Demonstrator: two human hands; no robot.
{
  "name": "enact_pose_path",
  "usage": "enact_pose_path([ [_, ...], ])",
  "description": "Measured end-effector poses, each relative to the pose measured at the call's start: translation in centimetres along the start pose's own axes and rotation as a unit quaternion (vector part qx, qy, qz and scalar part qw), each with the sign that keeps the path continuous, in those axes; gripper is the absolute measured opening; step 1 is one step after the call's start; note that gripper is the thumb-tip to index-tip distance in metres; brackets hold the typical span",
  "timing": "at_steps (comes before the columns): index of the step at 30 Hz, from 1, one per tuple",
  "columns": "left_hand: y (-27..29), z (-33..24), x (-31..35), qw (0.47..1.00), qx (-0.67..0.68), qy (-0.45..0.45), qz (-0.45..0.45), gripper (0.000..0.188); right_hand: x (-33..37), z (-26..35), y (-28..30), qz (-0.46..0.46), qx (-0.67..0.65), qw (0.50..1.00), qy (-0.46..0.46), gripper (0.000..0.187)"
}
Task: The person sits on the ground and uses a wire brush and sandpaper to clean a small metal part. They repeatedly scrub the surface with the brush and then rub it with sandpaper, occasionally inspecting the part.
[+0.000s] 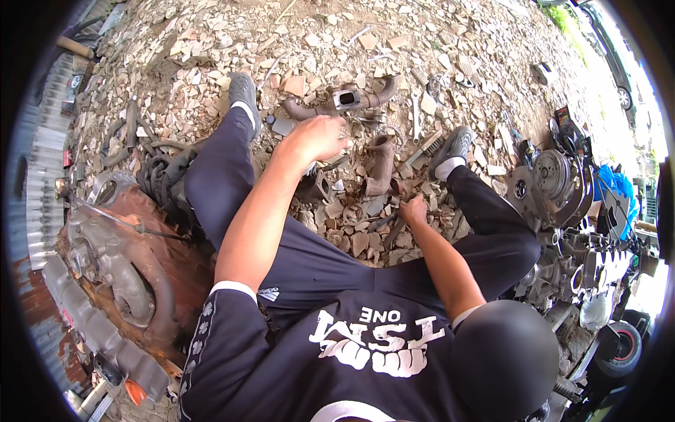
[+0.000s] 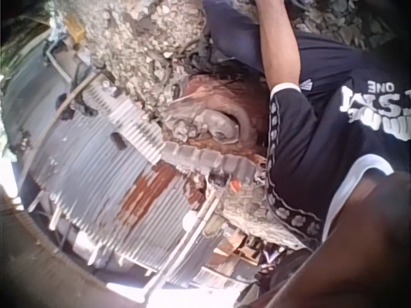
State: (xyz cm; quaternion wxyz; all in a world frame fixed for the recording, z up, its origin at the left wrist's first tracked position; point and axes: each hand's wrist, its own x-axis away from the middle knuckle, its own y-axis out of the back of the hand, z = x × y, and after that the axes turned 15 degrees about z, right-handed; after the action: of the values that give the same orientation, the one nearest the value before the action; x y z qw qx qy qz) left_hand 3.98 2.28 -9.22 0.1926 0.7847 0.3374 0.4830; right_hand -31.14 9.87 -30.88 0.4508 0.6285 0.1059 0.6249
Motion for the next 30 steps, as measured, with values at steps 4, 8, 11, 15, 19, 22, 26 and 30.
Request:
enact_pose_path([
  [4, 0.5, -0.7, 0.0, 1.0, -0.01, 0.023, 0.014, 0.06, -4.6, -5.9, -3.1, 0.257, 0.086, 0.959, -0.077, 0.062],
  [8, -0.9, 1.1, 0.2, 0.999, 0.028, -0.013, -0.014, 0.062, -3.1, -6.5, -9.5, 0.102, 0.076, 0.976, -0.177, 0.067],
  [11, -1.4, 3.3, 1.3, 0.999, 0.018, 0.036, 0.018, 0.063, -2.3, -4.3, -10.0, 0.071, -0.062, 0.967, -0.236, 0.058],
  [15, 0.0, 1.1, -1.7, 0.998, 0.055, -0.009, 0.032, 0.065, -7.2, -13.0, -4.3, 0.105, -0.309, 0.924, -0.2, 0.043],
  [19, -2.1, 5.3, -4.0, 0.994, 0.059, 0.093, -0.015, 0.059, -1.2, -1.1, -2.8, 0.094, -0.611, 0.762, -0.194, 0.028],
  [22, -6.1, 7.5, -5.8, 0.985, 0.042, 0.155, -0.069, 0.053, 4.5, 4.9, 1.0, 0.069, -0.604, 0.776, -0.167, 0.023],
  [26, -12.3, 11.9, -6.7, 0.976, 0.034, 0.202, -0.07, 0.056, 14.5, 13.0, 3.9, 0.192, -0.466, 0.862, -0.057, 0.034],
  [30, -14.3, 13.3, -6.8, 0.977, 0.125, 0.154, -0.076, 0.052, 19.0, 17.1, 0.7, 0.303, -0.357, 0.884, 0.0, 0.071],
])
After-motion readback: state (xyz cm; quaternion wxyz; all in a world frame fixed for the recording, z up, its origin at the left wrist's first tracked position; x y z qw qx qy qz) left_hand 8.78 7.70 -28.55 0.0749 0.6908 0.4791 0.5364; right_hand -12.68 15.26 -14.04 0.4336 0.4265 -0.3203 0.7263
